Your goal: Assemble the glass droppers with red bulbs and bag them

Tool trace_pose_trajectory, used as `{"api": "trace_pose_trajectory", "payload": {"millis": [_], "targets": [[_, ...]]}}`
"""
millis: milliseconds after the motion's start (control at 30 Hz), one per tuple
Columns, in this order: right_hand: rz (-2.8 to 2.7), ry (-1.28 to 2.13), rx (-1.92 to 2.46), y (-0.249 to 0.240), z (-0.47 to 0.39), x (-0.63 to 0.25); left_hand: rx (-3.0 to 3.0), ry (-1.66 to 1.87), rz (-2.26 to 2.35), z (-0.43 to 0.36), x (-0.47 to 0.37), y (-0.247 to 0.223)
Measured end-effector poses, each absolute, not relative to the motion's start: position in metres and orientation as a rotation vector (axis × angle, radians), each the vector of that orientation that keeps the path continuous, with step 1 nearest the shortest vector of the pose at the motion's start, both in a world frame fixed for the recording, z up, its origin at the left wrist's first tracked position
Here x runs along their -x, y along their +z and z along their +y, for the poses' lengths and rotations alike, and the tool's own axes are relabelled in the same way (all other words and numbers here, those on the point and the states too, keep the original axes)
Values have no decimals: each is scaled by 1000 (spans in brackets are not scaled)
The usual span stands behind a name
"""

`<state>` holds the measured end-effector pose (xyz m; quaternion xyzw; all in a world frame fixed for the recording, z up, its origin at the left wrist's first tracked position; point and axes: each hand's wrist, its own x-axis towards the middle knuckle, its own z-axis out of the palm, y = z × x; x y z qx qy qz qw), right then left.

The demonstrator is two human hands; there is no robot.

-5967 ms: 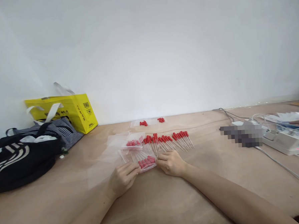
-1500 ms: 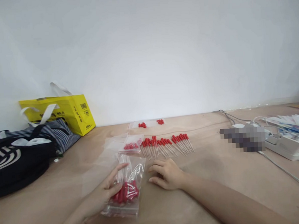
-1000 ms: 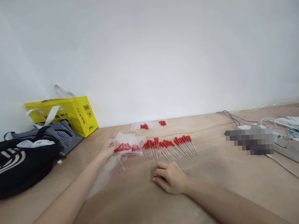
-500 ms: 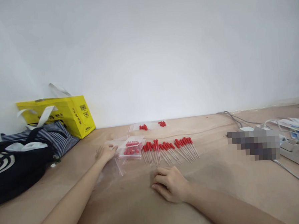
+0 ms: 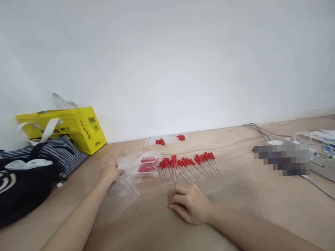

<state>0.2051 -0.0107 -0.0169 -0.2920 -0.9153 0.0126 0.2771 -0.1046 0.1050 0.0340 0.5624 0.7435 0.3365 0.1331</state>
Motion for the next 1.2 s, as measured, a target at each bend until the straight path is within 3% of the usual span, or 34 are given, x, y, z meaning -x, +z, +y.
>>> {"api": "trace_pose_trajectory", "payload": {"millis": [267, 533, 800, 1067, 1200], "targets": [[-2460, -6, 770, -17, -11, -206, -1592, 1071, 2326, 75, 104, 50], [-2384, 131, 810, -18, -12, -205, -1310, 1688, 2304, 31, 82, 89], [-1544, 1170, 857, -24, -4, -205, -1281, 1363, 1454, -11, -11, 27], [-1428, 1183, 1043, -24, 14, -217, -1049, 1221, 1160, -8, -34, 2], [-1339, 864, 1144, -10, 32, -242, -956, 1189, 1100, -7, -23, 10]]}}
